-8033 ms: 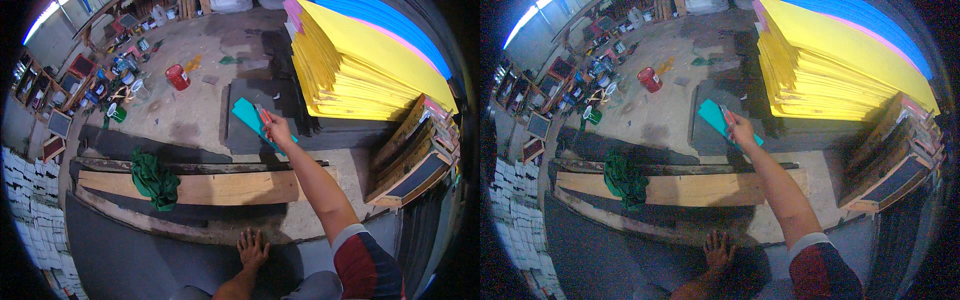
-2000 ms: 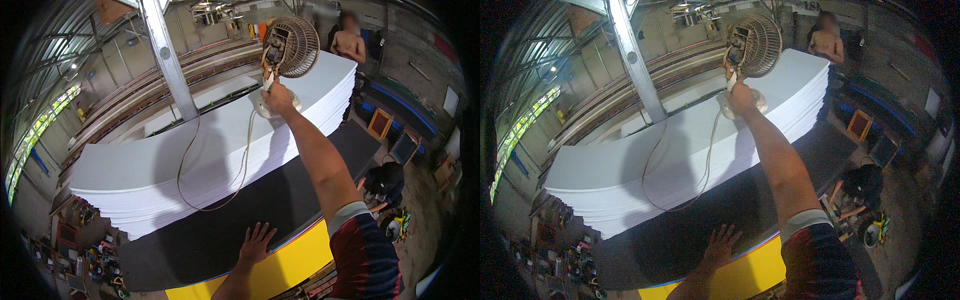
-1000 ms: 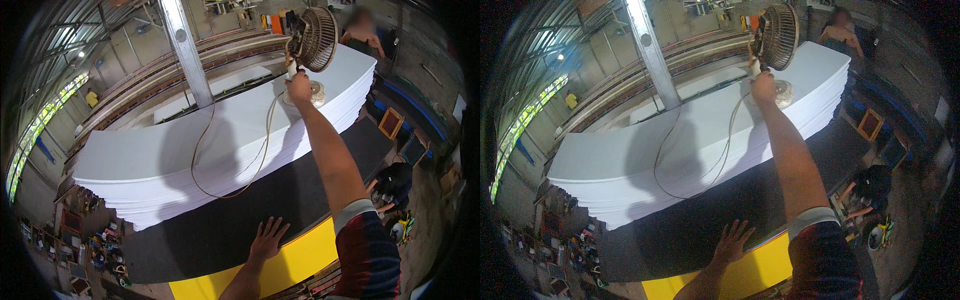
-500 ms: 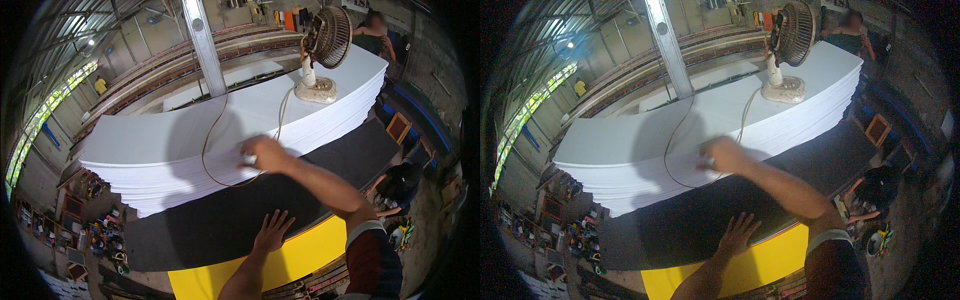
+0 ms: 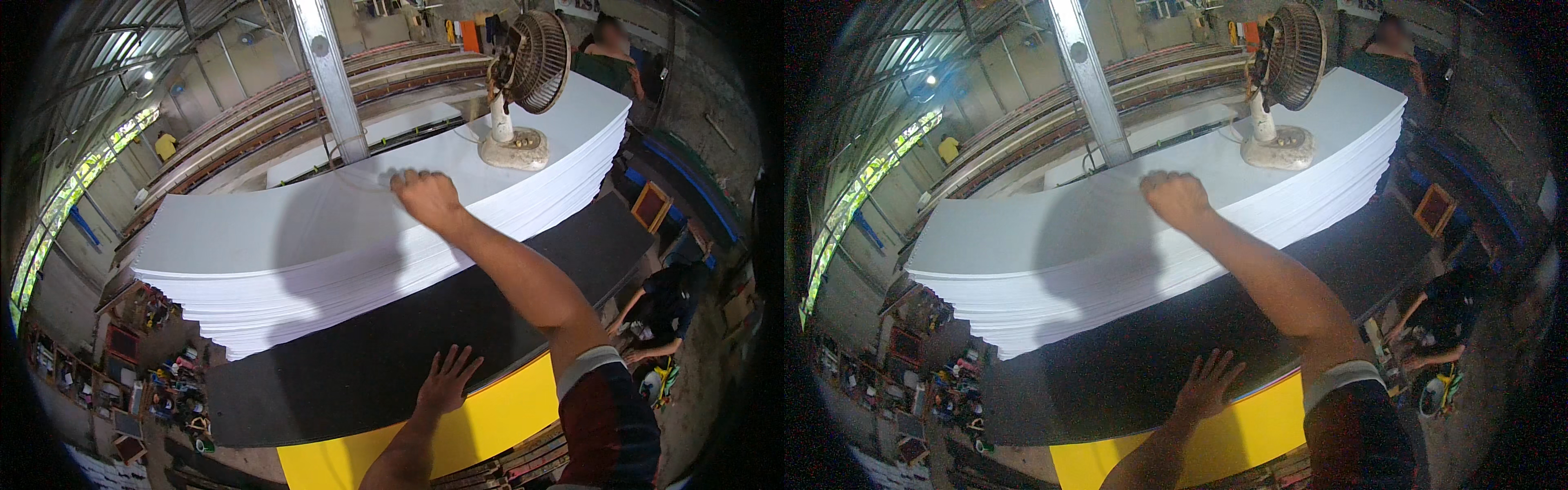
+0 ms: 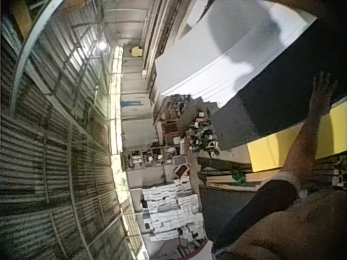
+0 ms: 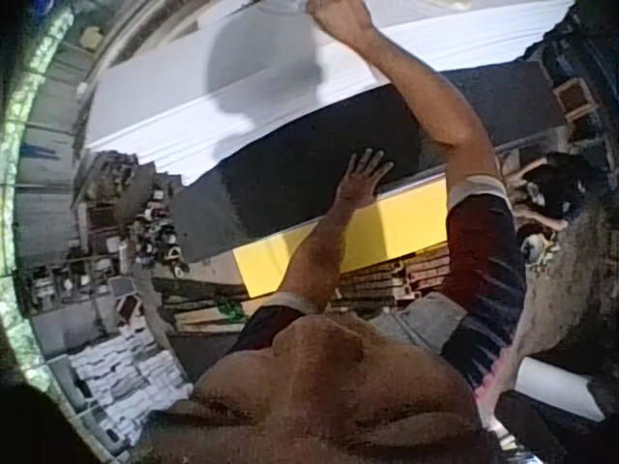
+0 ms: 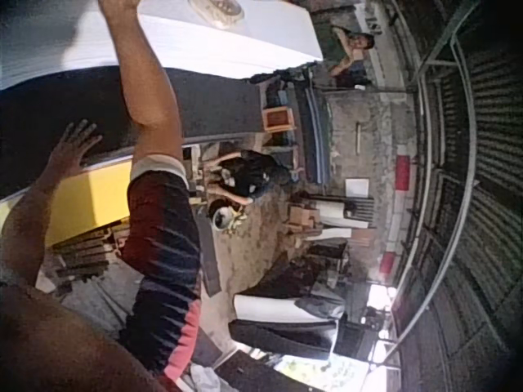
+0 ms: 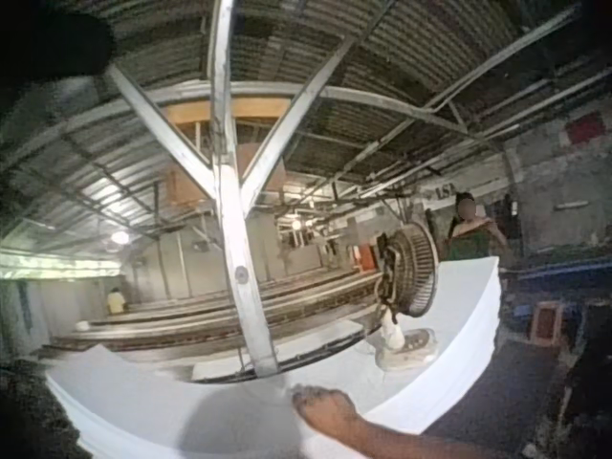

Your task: The person cuts a large black foam sheet using a utility knife and a wooden plank as a guide. After cutting, they stack the cut pieces onto a pile of other colored foam sheets.

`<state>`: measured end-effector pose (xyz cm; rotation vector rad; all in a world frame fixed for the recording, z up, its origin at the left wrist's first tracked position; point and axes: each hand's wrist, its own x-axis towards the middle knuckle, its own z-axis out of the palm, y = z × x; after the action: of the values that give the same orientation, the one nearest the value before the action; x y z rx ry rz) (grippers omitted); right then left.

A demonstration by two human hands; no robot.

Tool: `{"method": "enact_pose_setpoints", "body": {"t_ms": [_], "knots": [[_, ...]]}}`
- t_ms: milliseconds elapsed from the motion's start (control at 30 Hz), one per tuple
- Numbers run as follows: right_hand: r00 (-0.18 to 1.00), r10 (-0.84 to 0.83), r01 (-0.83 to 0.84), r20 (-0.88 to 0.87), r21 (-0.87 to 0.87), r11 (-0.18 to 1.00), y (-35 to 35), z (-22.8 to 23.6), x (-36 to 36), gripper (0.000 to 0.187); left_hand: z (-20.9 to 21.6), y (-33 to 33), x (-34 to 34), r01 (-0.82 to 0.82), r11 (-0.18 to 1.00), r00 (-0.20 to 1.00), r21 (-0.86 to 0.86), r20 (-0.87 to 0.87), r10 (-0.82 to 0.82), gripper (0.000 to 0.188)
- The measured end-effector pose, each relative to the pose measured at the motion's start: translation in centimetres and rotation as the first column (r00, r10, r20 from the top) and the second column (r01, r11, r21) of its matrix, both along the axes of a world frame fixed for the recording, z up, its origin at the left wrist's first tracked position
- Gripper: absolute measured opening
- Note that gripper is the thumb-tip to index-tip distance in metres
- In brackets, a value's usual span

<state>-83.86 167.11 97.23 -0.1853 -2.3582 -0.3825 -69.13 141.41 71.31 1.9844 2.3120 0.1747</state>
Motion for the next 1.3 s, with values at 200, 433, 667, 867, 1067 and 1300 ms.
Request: {"method": "enact_pose_setpoints", "body": {"t_ms": [200, 433, 667, 867, 1067, 1300], "knots": [[0.959, -0.239, 0.272, 0.151, -0.261, 0.926, 9.5, -0.6, -5.8, 0.026, 1.8, 0.6, 0.4, 0.004, 0.996, 0.997, -0.092, 0.075, 0.003, 0.097], [0.879, -0.369, 0.458, 0.301, -0.318, 0.83, 10.6, -1.2, -4.4, 0.046, 0.9, 0.3, 0.5, -0.026, 0.994, 0.999, -0.106, 0.041, 0.031, 0.101], [0.929, -0.298, 0.36, 0.217, -0.359, 0.861, 7.4, -0.5, -0.3, 0.053, 1.7, 0.3, 0.2, -0.016, 0.993, 0.999, -0.113, 0.028, 0.019, 0.102], [0.955, -0.122, 0.024, -0.272, -0.335, 0.942, 1.9, -5.9, 7.1, 0.047, 0.7, 0.3, 0.2, -0.005, 1.0, 1.0, 0.018, -0.001, 0.005, 0.099], [0.909, -0.139, -0.075, -0.392, -0.483, 0.873, -8.0, -17.3, 21.3, 0.041, 1.7, 0.2, 0.6, -0.04, 0.993, 0.995, -0.114, -0.1, 0.028, 0.102], [0.924, -0.358, 0.159, -0.137, -0.713, 0.683, -18.7, -30.4, 41.6, 0.045, 0.1, 0.7, 1.2, 0.04, 0.998, 0.978, 0.044, -0.207, -0.03, 0.107]]}}
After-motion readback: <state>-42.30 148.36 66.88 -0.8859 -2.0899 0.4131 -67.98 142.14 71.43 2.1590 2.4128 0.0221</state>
